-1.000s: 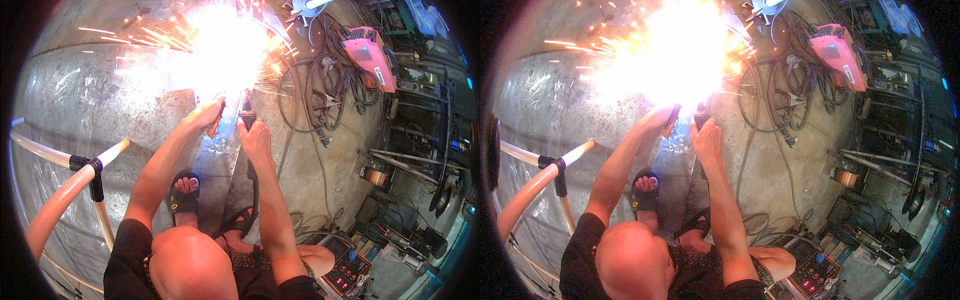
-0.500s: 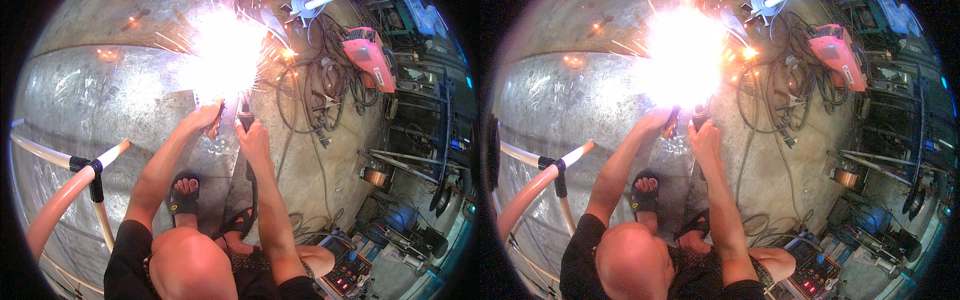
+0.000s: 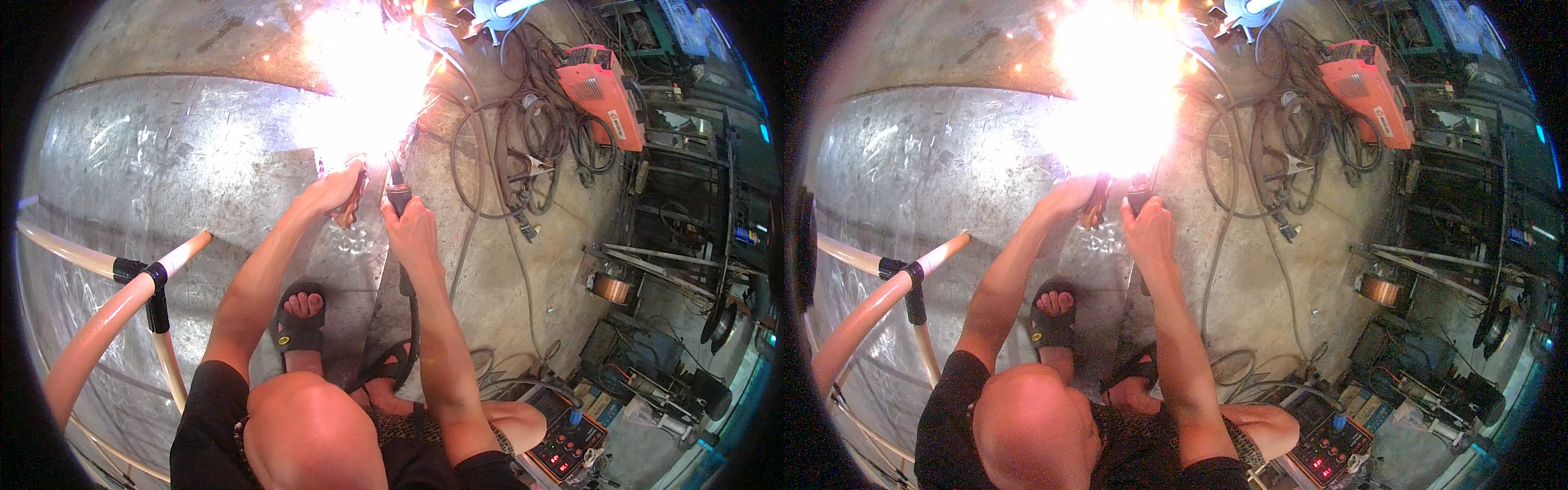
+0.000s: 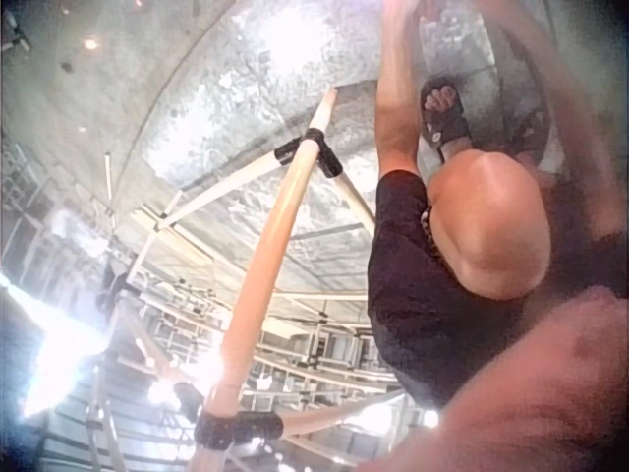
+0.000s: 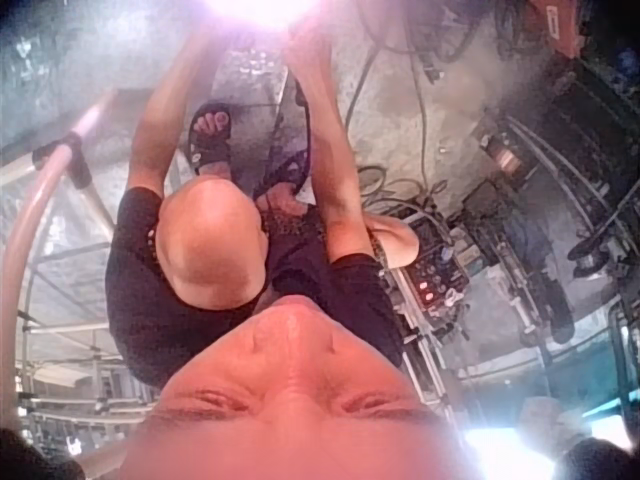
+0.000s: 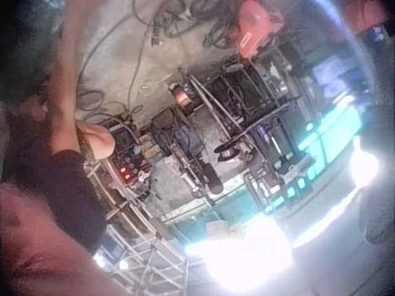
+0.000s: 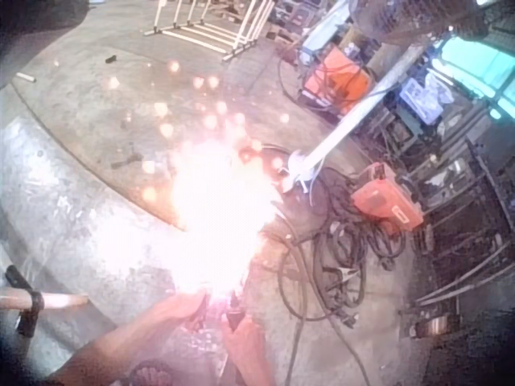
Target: The person positions a small metal piece on a large metal sheet and welds it in place using a welding torch.
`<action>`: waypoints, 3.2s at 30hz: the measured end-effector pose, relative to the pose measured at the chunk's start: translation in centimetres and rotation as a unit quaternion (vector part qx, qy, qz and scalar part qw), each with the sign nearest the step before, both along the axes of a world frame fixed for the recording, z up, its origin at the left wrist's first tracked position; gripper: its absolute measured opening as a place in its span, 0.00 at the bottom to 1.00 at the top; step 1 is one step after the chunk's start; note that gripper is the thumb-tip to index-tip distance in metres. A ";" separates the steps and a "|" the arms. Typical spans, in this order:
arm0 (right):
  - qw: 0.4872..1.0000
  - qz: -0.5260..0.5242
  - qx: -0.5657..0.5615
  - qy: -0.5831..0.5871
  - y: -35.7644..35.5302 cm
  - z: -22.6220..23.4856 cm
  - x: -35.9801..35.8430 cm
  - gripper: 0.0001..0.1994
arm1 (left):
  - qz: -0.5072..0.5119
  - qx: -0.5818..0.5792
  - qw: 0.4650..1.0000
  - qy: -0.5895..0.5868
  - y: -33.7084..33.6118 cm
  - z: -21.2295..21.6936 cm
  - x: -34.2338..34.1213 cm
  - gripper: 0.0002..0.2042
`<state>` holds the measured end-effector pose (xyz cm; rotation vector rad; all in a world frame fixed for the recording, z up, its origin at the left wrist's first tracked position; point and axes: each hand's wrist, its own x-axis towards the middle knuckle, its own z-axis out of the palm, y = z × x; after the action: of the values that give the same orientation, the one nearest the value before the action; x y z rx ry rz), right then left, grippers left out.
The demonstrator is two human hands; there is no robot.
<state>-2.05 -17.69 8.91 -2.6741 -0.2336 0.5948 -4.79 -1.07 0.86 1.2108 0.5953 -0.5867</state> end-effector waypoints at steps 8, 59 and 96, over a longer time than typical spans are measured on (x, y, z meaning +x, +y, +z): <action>0.996 -0.030 0.082 -0.009 -1.7 0.0 -0.2 0.20 | -0.003 -0.002 1.000 0.008 0.0 -0.6 0.3 0.28; 0.999 -0.020 -0.005 0.026 -0.5 0.4 -0.2 0.21 | -0.068 -0.016 0.998 0.001 2.7 1.0 1.2 0.34; 0.972 -0.145 0.179 0.036 -5.0 0.8 0.3 0.20 | -0.054 -0.060 0.996 0.039 2.5 1.4 1.7 0.27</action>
<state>-1.74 -22.71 9.70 -2.2761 0.0677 0.5007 -3.14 1.42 2.22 1.1152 0.5544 -0.7534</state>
